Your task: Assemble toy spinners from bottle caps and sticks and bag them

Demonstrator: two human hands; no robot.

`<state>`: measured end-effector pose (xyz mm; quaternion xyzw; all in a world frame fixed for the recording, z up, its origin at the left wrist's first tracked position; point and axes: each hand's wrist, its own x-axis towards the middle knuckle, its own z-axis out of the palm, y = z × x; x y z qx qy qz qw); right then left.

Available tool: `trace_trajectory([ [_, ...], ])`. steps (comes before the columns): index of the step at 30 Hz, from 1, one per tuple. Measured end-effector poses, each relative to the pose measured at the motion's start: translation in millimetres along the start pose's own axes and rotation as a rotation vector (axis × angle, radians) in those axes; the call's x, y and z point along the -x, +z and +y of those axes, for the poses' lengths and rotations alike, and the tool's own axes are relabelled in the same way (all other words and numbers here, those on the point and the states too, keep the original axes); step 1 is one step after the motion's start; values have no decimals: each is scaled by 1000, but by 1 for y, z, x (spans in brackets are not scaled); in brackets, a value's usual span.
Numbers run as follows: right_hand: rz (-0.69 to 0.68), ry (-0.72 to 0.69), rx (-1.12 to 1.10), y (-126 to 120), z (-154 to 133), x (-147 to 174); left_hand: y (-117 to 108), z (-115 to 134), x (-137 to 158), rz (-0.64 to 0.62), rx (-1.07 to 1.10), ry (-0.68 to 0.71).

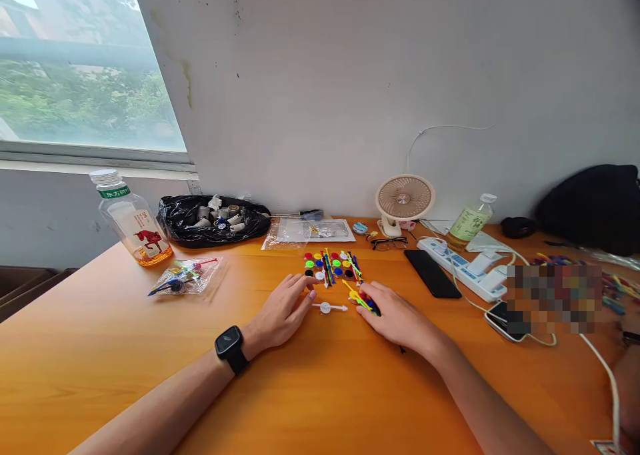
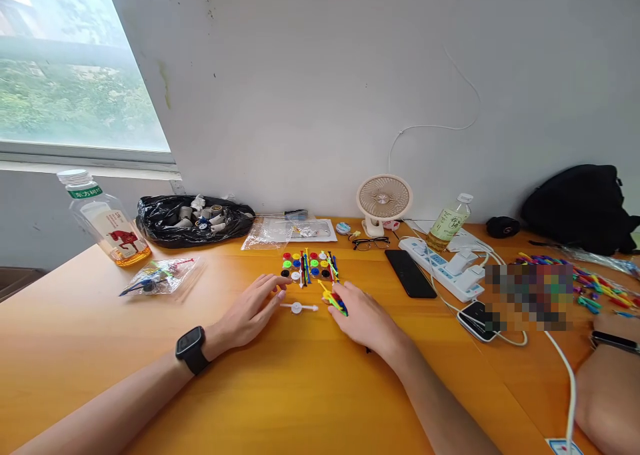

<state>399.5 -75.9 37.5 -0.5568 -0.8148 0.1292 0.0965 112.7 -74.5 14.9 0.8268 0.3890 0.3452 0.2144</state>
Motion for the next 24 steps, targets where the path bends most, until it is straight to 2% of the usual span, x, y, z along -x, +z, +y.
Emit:
trace_trajectory([
  [5, 6, -191, -138, 1, -21, 2, 2, 0, 0, -50, 3, 61],
  [8, -31, -294, -209, 1, -34, 3, 1, 2, 0, -38, -27, 102],
  [12, -61, -387, -281, 1, -41, 5, 0, 3, 0, -76, -70, 189],
  [17, -28, -384, -340, -1, -39, 3, 4, 1, -1, -156, -56, 227],
  [24, 44, -340, -340, 0, -36, -1, 6, -2, 0, -131, -1, 146],
])
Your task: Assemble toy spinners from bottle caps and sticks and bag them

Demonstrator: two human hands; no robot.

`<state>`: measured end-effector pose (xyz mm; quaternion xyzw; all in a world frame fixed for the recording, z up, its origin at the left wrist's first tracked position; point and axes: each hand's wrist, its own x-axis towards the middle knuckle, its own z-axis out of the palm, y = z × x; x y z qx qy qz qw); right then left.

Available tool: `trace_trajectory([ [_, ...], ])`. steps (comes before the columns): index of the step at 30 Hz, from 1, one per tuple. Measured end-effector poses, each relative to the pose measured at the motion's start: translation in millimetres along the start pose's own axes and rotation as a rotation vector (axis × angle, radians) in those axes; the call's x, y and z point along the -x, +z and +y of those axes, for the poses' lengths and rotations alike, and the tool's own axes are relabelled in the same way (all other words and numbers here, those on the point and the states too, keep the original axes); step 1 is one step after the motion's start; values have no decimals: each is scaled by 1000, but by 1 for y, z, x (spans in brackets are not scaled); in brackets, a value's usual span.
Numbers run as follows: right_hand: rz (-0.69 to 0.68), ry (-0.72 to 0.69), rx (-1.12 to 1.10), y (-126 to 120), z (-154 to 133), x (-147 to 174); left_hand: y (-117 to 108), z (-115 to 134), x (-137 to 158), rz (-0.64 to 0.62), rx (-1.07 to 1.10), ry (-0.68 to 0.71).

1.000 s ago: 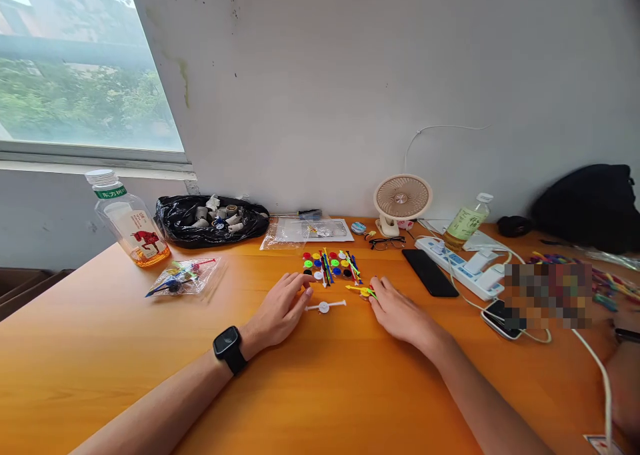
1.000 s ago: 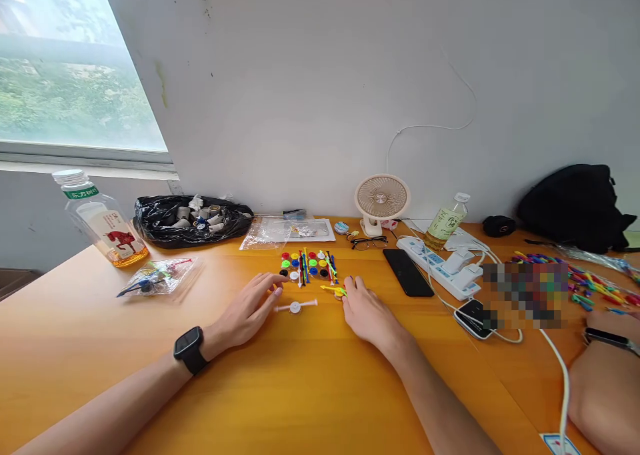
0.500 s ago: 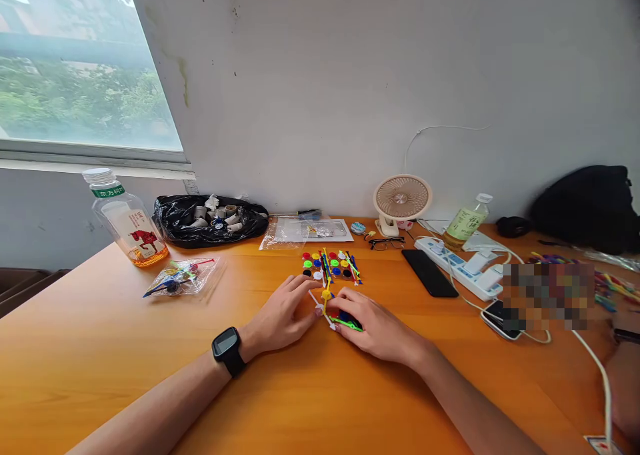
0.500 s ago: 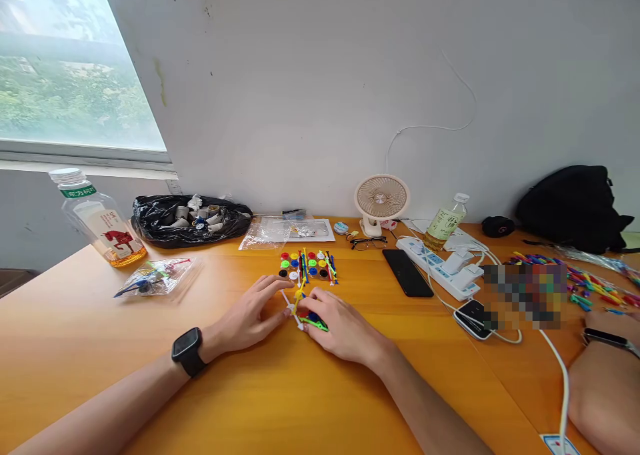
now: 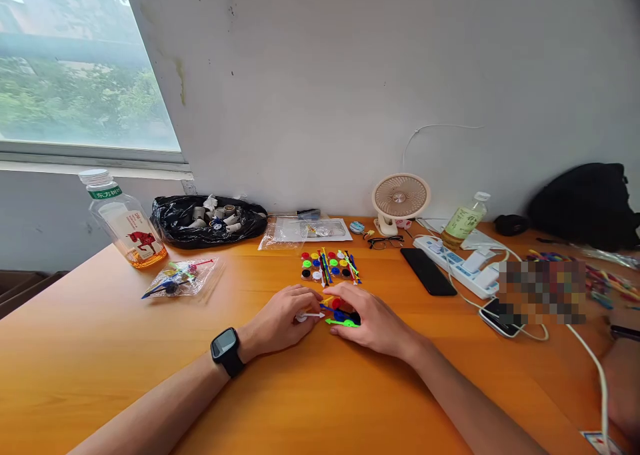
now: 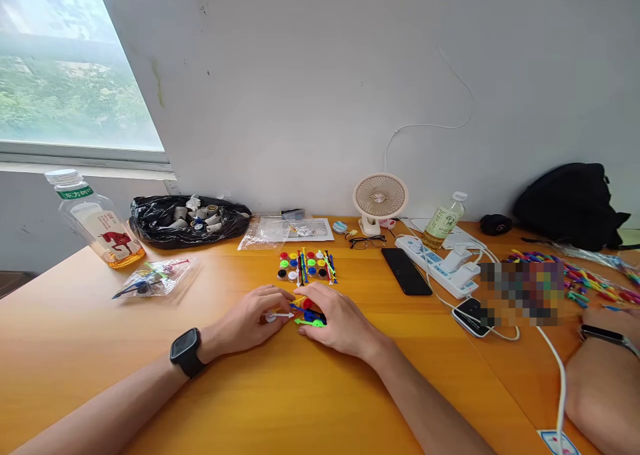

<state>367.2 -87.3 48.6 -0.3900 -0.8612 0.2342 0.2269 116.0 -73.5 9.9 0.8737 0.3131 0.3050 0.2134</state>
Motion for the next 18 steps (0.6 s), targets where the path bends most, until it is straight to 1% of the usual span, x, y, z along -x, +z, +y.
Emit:
trace_trajectory([
  [2, 9, -5, 15, 1, 3, -1, -2, 3, 0, 3, 11, -6],
  [6, 39, -28, 88, 4, 8, -1, -5, 8, 0, 9, 31, 26],
  [9, 19, -33, 116, 5, 11, -1, -4, 7, 1, 0, 19, 29],
  [13, -20, -26, 81, 7, 8, -1, -2, 4, 2, -14, 44, 6],
  [18, 26, -13, 51, 12, 6, -1, -5, 7, 3, -59, 166, -5],
])
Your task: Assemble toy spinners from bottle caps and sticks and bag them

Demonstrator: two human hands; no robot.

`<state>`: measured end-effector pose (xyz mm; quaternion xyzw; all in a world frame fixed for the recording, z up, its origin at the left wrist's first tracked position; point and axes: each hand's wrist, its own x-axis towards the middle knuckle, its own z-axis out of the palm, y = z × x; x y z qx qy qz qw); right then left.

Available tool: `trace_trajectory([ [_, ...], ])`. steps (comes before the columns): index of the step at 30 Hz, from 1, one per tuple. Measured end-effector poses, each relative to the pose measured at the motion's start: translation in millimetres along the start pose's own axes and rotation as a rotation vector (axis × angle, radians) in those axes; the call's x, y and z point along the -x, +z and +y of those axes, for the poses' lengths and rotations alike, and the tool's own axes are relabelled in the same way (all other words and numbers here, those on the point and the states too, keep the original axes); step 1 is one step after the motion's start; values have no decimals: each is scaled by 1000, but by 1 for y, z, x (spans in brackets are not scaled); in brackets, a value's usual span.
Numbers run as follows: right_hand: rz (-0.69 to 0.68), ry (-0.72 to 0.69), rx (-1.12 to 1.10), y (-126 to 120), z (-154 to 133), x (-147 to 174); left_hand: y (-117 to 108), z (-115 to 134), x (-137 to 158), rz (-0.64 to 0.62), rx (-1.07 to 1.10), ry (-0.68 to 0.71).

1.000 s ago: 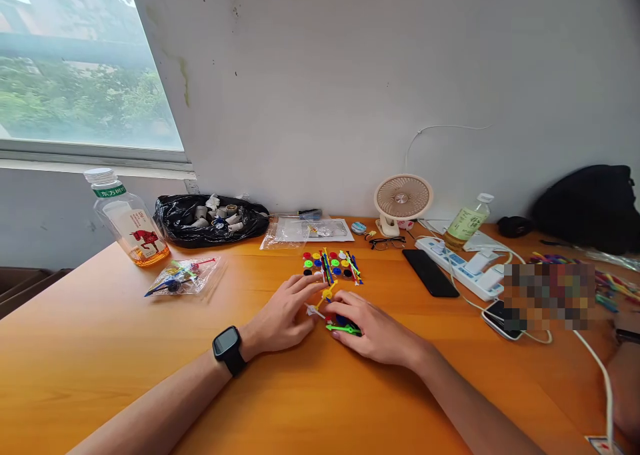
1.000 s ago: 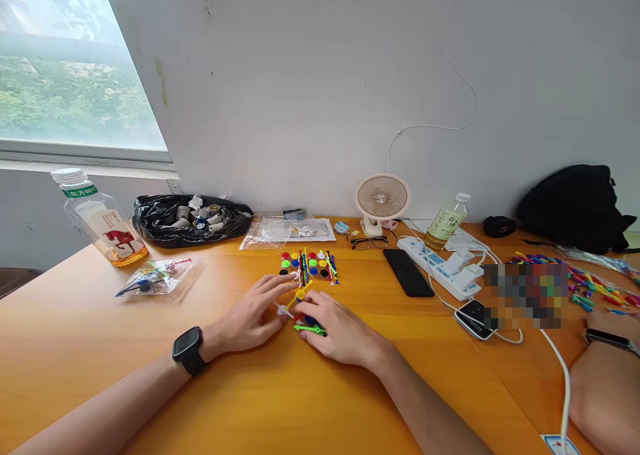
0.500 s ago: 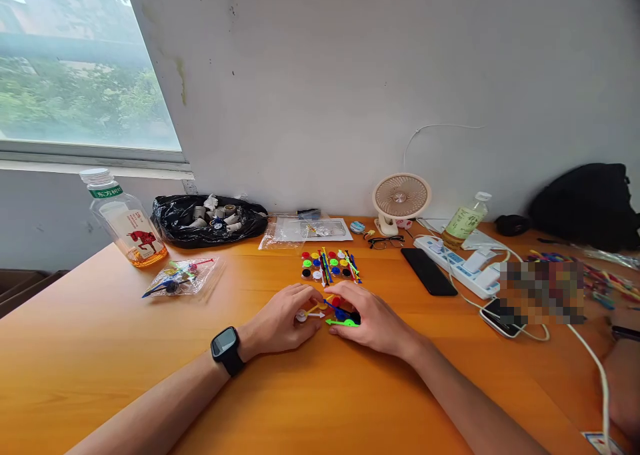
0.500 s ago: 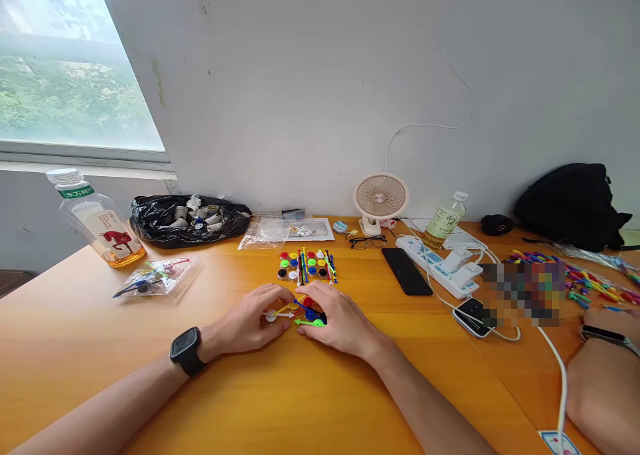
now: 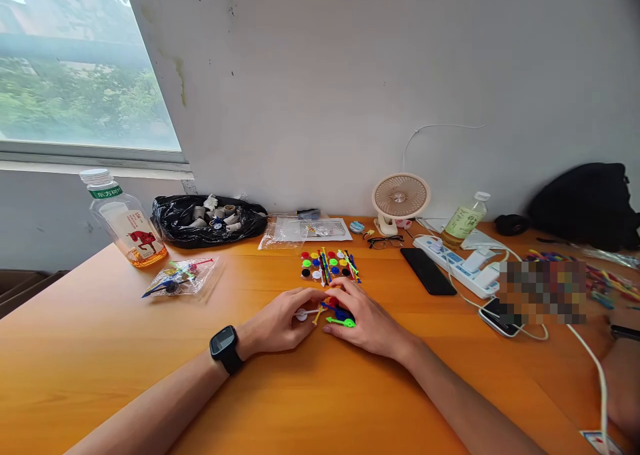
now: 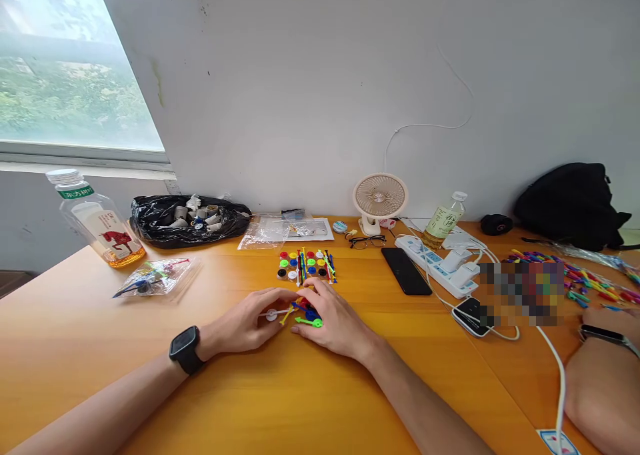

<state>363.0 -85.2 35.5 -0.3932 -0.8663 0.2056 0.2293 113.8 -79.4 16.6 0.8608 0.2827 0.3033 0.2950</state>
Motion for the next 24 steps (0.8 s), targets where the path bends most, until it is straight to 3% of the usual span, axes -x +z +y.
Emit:
trace_trajectory([
  [8, 87, -8, 97, 17, 2, -5, 1, -1, -2, 7, 63, -4],
  [15, 25, -88, 89, 7, 7, -2, -3, 2, -3, -31, 89, -19],
  [24, 4, -68, 15, 9, 6, -2, 3, -7, -2, 33, 22, 2],
])
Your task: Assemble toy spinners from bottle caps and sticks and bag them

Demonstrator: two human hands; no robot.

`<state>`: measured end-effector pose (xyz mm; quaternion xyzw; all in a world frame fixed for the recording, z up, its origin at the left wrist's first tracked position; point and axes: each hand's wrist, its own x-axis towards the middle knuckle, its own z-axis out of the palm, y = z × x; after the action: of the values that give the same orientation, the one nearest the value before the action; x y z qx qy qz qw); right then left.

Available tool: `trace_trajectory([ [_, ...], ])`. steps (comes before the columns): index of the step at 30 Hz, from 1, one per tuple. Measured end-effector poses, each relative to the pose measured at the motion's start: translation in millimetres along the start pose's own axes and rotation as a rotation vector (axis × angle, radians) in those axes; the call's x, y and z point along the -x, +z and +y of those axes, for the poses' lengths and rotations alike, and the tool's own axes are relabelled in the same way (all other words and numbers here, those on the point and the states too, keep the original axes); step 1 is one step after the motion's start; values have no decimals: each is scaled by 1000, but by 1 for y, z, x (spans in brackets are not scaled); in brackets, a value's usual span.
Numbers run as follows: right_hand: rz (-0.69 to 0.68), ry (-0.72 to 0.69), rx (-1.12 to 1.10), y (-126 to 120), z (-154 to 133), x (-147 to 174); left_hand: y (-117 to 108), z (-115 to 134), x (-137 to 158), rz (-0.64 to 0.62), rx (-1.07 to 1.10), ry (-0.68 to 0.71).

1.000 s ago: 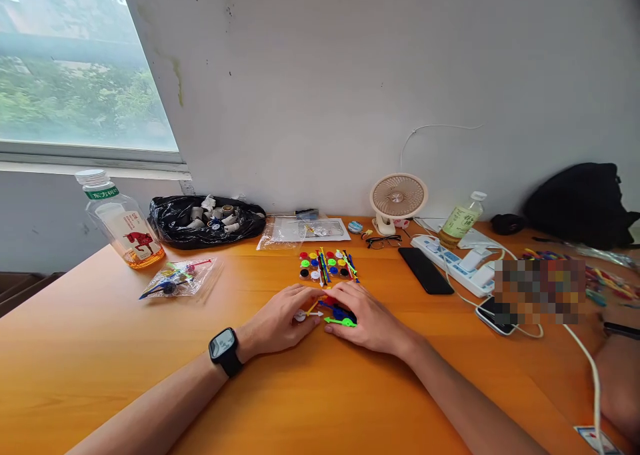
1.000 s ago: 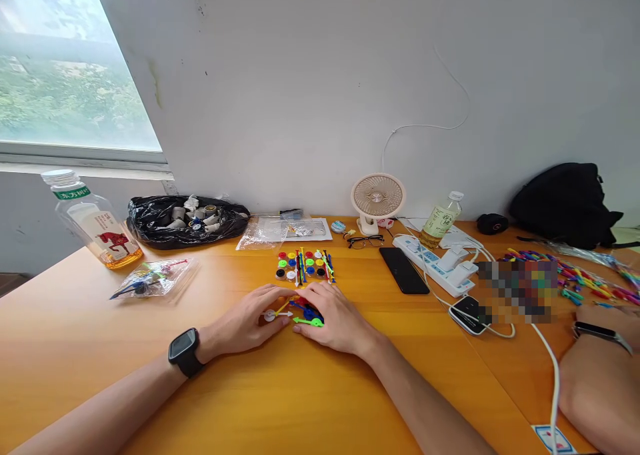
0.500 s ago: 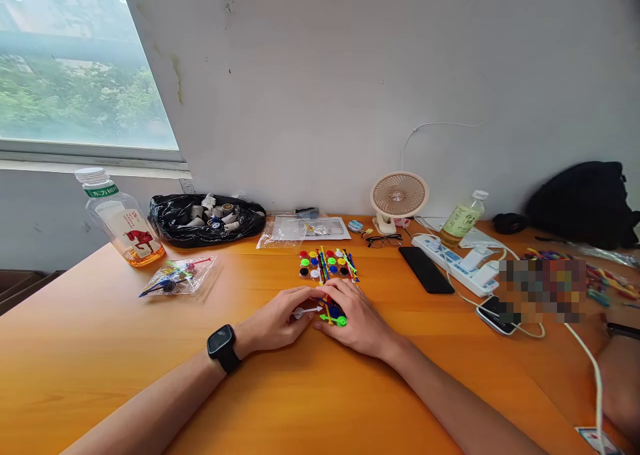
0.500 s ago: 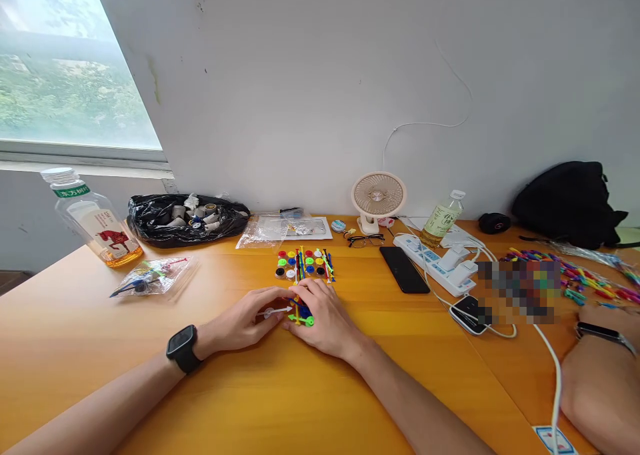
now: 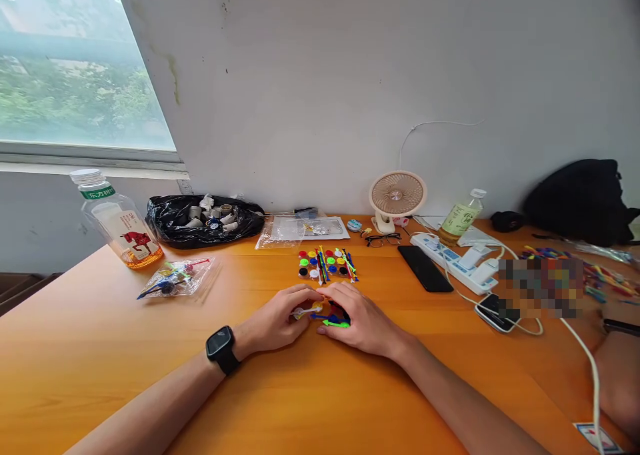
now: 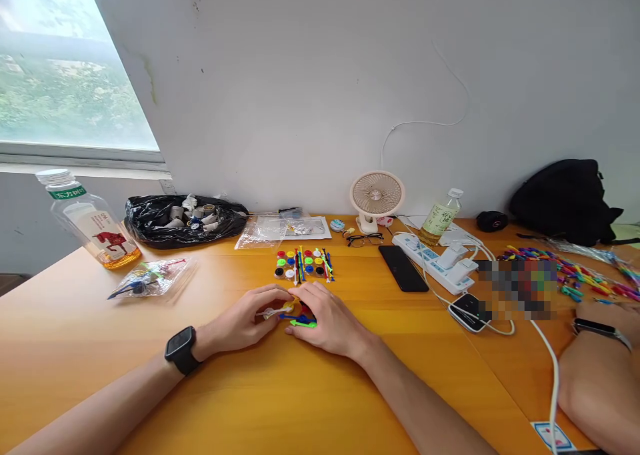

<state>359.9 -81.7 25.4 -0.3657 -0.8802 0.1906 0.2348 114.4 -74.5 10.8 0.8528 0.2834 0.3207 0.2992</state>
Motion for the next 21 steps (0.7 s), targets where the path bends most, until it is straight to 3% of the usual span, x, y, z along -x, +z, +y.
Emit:
trace_trajectory([
  [7, -55, 73, 150, -19, 9, 6, -2, -1, 1, -13, -5, -47],
  [12, -123, 126, 64, -32, 14, 10, -2, -1, 2, -26, 42, -62],
  [21, -17, 14, -270, 1, 3, -1, -10, 7, 2, -86, 135, -43],
])
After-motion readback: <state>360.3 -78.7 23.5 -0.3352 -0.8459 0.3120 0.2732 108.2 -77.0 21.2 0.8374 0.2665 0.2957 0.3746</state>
